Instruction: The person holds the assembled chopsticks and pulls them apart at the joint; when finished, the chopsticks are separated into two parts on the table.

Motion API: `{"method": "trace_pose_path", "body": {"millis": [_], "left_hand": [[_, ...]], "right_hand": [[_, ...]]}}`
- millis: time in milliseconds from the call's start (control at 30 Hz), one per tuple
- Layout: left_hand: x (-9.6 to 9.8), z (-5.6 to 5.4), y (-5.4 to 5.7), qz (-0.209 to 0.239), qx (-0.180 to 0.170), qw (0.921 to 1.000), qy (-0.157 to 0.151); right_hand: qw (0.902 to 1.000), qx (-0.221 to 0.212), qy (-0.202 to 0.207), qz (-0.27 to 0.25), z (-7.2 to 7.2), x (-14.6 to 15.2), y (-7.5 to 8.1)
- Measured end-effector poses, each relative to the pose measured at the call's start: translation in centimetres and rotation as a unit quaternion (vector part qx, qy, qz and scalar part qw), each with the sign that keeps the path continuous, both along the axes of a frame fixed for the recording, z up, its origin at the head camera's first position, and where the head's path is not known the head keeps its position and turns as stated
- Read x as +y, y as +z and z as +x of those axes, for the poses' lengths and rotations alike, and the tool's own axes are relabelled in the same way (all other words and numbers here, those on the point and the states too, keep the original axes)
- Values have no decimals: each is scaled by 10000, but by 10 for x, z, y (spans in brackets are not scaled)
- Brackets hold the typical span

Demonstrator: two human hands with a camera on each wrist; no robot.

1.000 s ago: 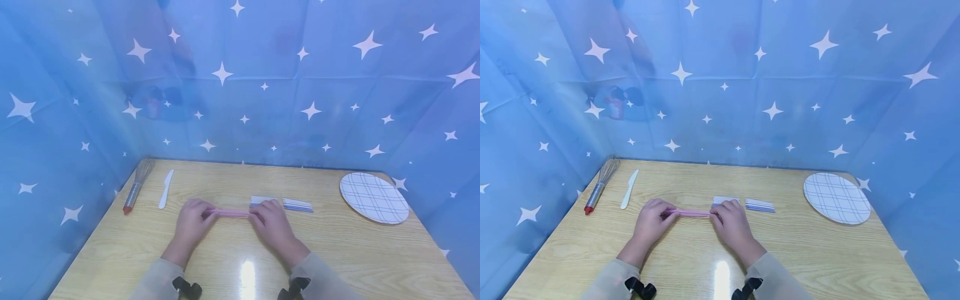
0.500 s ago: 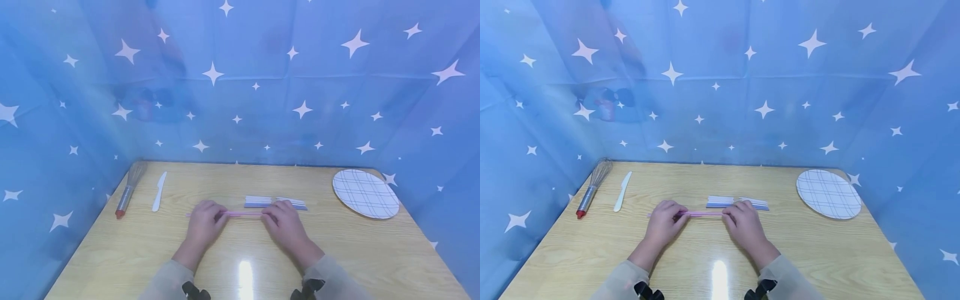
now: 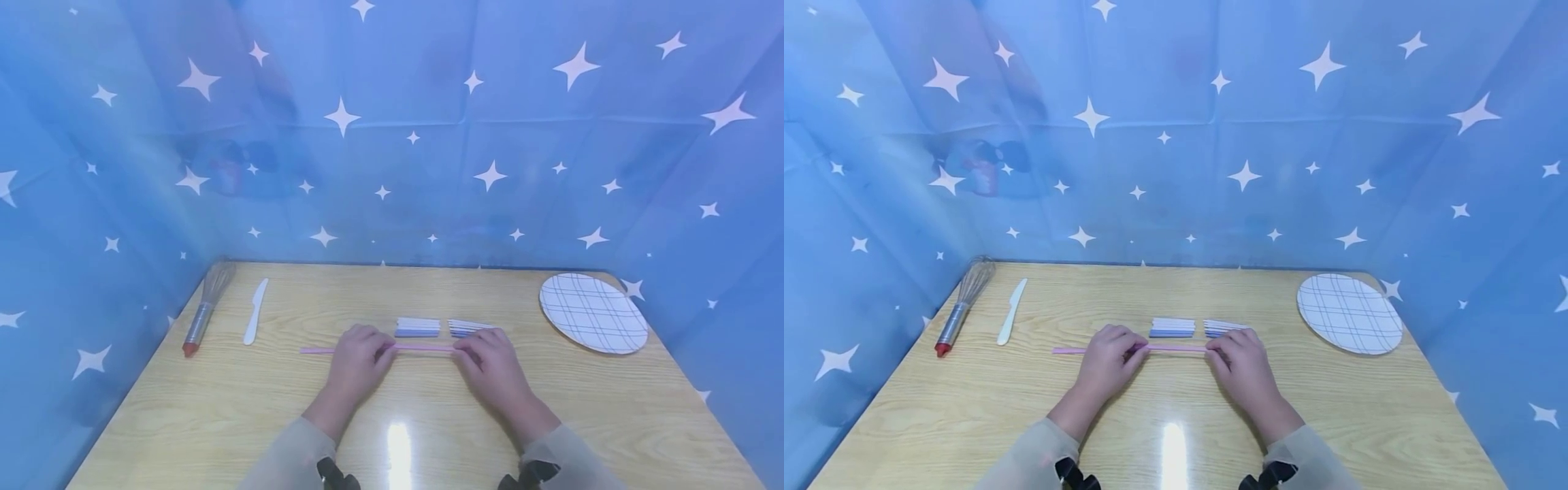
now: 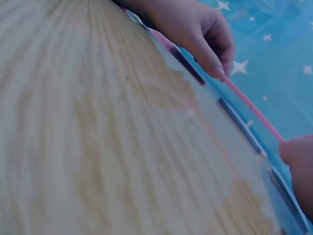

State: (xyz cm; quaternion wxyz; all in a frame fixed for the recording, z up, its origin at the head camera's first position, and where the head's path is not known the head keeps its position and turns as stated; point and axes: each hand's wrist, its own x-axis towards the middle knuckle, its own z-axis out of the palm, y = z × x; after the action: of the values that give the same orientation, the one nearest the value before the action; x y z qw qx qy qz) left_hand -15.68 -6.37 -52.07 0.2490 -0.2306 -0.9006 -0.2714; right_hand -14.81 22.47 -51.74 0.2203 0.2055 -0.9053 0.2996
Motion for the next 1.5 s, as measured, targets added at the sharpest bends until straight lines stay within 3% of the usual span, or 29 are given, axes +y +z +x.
{"method": "trace_pose_path", "body": {"millis": [233,667,900,1300,1500], "left_hand": [[11,-4,1,88,106,9998,-122],[38,-16,-2,-19,-325,9992,-240],[39,-17,-1,207,-180,9986,-462],[40,-18,1,352,-502,9976,-326],[38,-17,1,313,-468,9980,-296]], "right_hand": [[9998,-74,-166,2,1,13,0],[9989,198,-243,-356,-5,37,-7],[9987,251,-234,-372,-6,37,-6],[9981,376,-125,-481,-9,39,-8],[9981,250,-131,-555,-8,38,-7]]}}
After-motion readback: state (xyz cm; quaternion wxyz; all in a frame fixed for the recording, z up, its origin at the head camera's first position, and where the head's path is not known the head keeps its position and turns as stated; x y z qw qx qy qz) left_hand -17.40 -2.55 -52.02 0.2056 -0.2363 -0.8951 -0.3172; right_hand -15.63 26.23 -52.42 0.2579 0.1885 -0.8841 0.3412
